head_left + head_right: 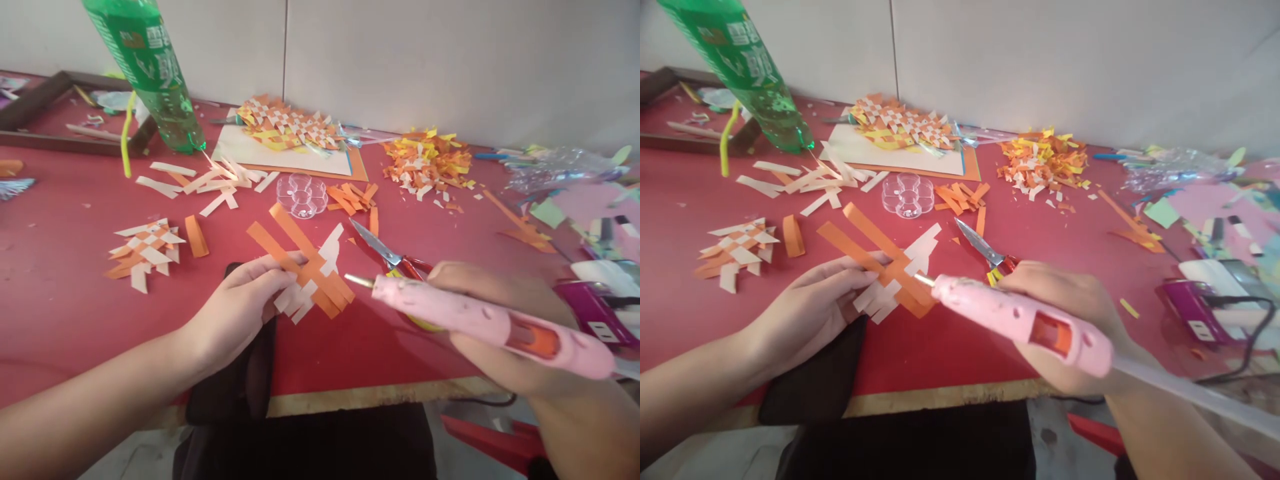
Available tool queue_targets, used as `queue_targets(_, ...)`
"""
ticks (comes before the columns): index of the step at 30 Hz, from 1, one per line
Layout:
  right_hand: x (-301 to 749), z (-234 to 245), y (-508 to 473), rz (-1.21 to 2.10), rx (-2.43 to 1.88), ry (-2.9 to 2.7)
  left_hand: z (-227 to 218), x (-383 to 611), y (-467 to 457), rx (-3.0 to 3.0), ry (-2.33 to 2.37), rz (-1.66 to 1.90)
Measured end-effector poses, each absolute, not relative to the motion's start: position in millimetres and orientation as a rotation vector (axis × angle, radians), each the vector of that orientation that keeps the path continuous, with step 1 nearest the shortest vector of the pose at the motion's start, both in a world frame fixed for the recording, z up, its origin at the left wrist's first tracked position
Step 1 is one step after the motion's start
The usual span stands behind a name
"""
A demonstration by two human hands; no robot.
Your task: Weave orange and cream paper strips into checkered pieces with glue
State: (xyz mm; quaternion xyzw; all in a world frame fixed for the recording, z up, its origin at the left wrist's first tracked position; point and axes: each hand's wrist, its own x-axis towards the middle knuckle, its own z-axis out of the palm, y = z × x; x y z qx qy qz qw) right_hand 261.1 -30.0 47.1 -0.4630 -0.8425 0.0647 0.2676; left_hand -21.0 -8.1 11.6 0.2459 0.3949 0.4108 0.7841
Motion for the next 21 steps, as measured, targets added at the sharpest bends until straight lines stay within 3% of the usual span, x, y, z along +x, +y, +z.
queue_targets(3,250,50,-30,0.308,-1.048,-2.394,12,-21,-10,0.591,0.836,0.878)
queue_targets(10,232,39,-21,0.228,-0.866,-2.417,5,-23,-14,0.706,0.85,0.86)
queue_targets(21,223,37,-21,0.128,-1.001,-2.443,10,-24,-11,0.748,0.835,0.83)
